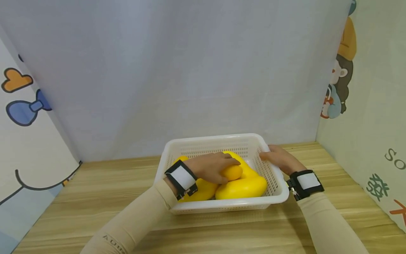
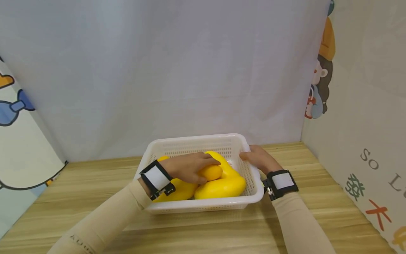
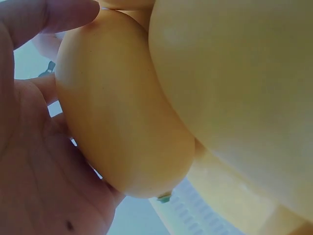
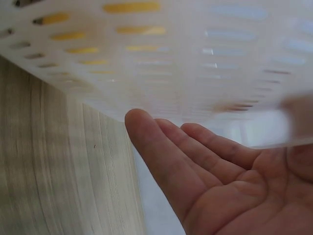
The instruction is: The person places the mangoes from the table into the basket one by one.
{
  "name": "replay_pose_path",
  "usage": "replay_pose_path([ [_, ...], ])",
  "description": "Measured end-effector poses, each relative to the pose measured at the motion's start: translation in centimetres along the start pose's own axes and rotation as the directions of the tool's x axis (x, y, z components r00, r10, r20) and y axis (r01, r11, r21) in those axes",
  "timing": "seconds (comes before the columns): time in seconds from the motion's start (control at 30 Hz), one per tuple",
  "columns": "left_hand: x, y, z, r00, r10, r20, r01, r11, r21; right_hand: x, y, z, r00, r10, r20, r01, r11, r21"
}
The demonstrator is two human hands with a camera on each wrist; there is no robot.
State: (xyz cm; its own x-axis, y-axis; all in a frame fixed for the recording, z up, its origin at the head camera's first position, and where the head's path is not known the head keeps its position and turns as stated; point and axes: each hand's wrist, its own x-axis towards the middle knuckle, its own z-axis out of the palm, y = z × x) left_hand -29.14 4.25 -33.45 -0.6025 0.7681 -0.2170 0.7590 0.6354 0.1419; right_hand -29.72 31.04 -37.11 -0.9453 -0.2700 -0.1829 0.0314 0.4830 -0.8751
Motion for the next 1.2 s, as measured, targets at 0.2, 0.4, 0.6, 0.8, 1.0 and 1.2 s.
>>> replay_pose_path([
  [0.2, 0.0, -0.1, 0.1, 1.0, 0.0, 0.0, 0.0, 1.0, 0.006, 0.0, -0.1, 0.1, 1.0, 0.001, 0.005, -0.001, 1.0, 0.004],
  [0.4, -0.1, -0.3, 0.0, 0.999, 0.029, -0.017, -0.029, 1.0, -0.003, 0.0, -0.2, 0.2, 1.0, 0.015, 0.0, -0.015, 1.0, -0.006],
  [0.6, -0.2, -0.2, -0.2, 0.997, 0.062, -0.047, -0.062, 0.998, -0.017, 0.1, -0.1, 0.1, 1.0, 0.01, 0.004, -0.01, 1.0, -0.003],
  [0.8, -0.7, -0.5, -1.1, 0.966, 0.116, -0.229, -0.118, 0.993, 0.009, 0.1, 0.0, 0.0, 1.0, 0.002, 0.019, -0.003, 1.0, 0.009],
  [1.0, -1.6, -1.2, -2.0, 0.858, 0.176, -0.483, -0.17, 0.984, 0.057, 0.0, -0.2, 0.0, 1.0, 0.015, 0.017, -0.015, 1.0, 0.007],
  [1.2, -2.4, -1.5, -2.6, 0.74, 0.227, -0.633, -0.197, 0.973, 0.119, -0.1, -0.1, 0.0, 0.999, 0.028, 0.017, -0.028, 1.0, -0.004],
])
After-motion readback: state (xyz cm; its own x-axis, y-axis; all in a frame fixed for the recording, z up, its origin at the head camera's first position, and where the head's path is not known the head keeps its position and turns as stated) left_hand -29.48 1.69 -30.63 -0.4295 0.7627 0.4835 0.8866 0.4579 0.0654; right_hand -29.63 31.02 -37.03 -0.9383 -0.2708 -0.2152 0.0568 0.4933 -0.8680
